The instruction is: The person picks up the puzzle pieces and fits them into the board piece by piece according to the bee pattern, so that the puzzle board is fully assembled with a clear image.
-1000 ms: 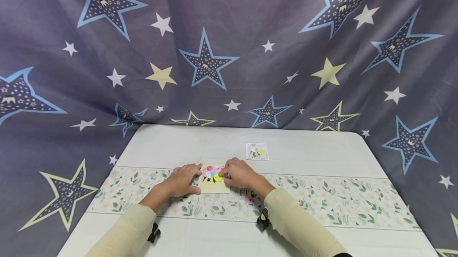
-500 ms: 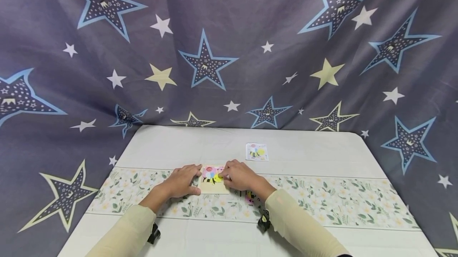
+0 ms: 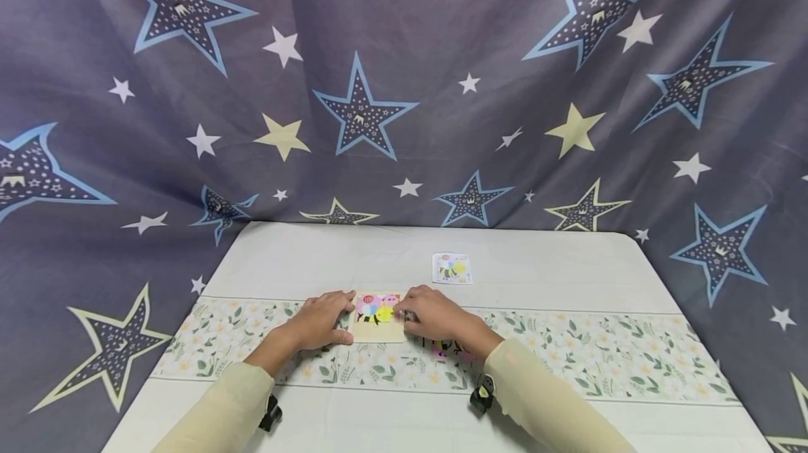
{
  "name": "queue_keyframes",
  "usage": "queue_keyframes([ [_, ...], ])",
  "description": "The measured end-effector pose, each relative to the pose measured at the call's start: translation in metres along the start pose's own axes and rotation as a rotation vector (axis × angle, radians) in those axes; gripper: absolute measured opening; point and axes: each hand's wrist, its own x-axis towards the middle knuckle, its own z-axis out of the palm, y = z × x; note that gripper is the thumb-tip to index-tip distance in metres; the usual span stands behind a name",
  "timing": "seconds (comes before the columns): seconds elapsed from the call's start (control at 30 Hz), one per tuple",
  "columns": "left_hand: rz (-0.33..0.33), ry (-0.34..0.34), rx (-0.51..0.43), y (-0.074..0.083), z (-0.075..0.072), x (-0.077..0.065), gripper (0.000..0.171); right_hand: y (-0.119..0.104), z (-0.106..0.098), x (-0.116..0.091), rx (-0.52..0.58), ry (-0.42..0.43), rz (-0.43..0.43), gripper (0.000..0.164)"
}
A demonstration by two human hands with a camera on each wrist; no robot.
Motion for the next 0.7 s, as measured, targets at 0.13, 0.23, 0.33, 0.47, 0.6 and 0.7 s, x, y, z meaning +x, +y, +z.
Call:
queue_keyframes([
  [0.13, -0.002, 0.005, -0.002, -0.001, 0.001, 0.000, 0.068, 0.002, -0.003, -0.010, -0.004, 0.008, 0.003, 0.036],
  [0.23, 0.001, 0.008, 0.001, -0.003, 0.002, 0.000, 0.068, 0.004, -0.004, -0.017, -0.007, 0.014, 0.008, 0.036],
  [0.33, 0.007, 0.012, 0.005, -0.003, 0.003, 0.001, 0.066, 0.006, -0.005, -0.023, 0.001, 0.020, 0.020, 0.035],
  [0.47, 0.012, 0.013, 0.011, -0.004, 0.003, 0.001, 0.067, 0.008, -0.005, -0.032, -0.003, 0.026, 0.040, 0.036],
  [0.6, 0.011, 0.011, 0.011, -0.003, 0.002, 0.000, 0.068, 0.009, -0.006, -0.039, -0.004, 0.034, 0.060, 0.035],
  [0.7, 0.012, 0.009, 0.008, -0.002, 0.001, 0.000, 0.068, 0.009, -0.008, -0.045, 0.002, 0.040, 0.067, 0.034],
])
